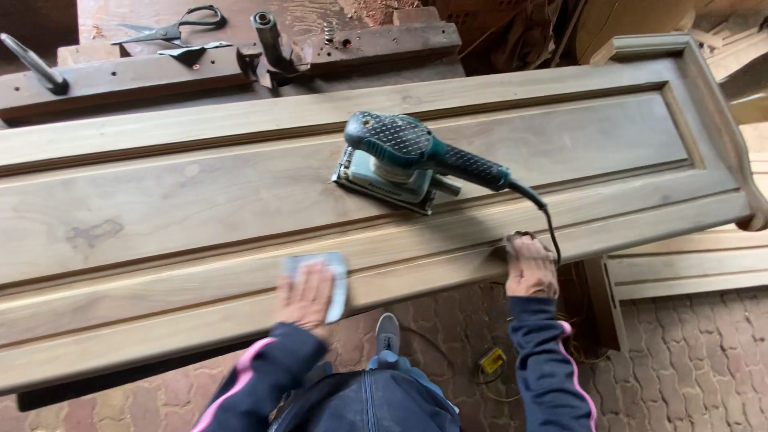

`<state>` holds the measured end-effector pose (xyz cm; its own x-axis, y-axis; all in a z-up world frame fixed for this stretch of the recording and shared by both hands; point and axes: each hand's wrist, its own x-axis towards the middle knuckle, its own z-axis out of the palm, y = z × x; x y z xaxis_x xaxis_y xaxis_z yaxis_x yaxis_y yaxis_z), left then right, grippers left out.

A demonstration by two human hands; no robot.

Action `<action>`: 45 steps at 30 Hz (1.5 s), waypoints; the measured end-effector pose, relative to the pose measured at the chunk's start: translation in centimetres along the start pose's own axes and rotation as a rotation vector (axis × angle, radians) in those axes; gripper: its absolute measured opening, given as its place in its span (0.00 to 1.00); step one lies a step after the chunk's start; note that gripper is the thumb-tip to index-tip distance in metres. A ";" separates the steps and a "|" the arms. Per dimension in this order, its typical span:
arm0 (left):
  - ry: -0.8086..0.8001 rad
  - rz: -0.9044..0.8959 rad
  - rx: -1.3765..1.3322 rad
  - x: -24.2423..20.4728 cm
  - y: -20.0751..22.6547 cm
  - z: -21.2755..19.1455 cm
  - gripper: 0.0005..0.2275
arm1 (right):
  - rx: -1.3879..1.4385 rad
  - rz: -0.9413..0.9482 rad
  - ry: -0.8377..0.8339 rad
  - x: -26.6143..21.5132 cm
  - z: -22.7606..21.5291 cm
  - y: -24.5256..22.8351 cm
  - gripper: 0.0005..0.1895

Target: The recorder is sanding a large wooden panel manually using sandpaper and a cloth in a workshop setting.

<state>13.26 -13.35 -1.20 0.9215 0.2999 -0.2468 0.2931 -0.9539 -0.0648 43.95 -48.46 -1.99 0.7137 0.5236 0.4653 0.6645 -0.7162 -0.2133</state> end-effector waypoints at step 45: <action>0.519 -0.415 -0.253 -1.9 0.4 3.6 0.34 | 0.098 -0.211 -0.133 2.2 7.6 -5.8 0.09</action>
<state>10.70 -14.29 -4.27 0.7048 0.6653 0.2462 0.6386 -0.7462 0.1882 43.34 -39.61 -6.20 0.5757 0.7171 0.3929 0.8152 -0.5403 -0.2084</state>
